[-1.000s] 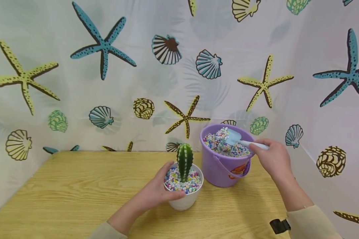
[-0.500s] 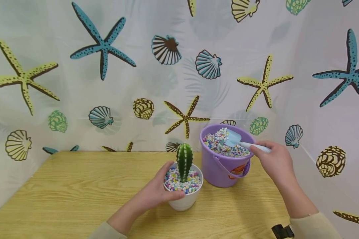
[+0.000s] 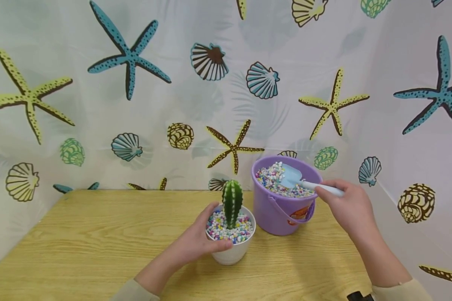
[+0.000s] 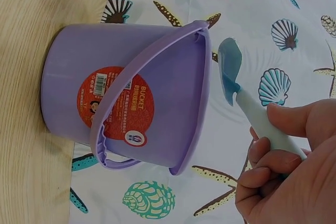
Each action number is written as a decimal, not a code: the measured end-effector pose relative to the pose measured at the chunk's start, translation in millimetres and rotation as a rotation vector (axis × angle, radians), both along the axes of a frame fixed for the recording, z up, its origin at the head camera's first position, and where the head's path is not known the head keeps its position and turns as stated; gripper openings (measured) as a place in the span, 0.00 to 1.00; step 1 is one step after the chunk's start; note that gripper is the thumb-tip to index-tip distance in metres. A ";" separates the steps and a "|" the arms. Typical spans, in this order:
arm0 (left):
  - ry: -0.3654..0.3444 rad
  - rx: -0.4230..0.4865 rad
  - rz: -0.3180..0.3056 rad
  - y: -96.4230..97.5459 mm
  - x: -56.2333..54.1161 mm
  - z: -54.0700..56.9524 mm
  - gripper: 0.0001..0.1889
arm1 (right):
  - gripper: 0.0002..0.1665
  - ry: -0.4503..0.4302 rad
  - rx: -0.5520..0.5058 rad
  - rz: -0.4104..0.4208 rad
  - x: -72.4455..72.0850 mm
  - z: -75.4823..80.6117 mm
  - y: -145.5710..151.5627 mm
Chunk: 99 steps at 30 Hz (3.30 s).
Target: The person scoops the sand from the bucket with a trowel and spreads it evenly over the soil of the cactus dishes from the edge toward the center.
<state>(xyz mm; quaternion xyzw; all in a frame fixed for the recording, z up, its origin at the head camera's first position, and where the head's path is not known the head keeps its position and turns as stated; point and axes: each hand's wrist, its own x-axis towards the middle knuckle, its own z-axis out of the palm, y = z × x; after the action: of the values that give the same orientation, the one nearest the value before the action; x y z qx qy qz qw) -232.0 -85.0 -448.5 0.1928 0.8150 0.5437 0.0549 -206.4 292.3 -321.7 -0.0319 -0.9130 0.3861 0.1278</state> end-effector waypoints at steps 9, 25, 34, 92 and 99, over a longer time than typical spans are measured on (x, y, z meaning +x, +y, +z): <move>0.000 0.003 -0.001 -0.4 -0.3 -0.5 0.65 | 0.34 0.035 0.031 0.046 14.1 0.0 -5.4; 0.002 0.020 -0.008 0.0 -1.7 -1.2 0.65 | 0.35 -0.034 0.009 0.047 33.3 -7.0 -6.3; -0.010 0.040 -0.012 1.8 -2.2 -1.4 0.65 | 0.31 -0.041 0.034 0.067 43.1 -12.8 -7.8; -0.010 0.081 0.045 7.1 1.0 -2.3 0.65 | 0.11 0.128 0.257 0.158 45.1 -41.8 -46.9; -0.019 0.088 0.100 10.5 5.6 -0.3 0.66 | 0.13 0.120 0.257 0.147 43.5 -42.8 -47.9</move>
<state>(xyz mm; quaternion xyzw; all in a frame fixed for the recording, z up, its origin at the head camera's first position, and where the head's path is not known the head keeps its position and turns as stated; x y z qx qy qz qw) -226.4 -74.4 -448.8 0.1491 0.7982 0.5830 0.0270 -162.9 244.4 -364.5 0.0749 -0.9455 0.2755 0.1563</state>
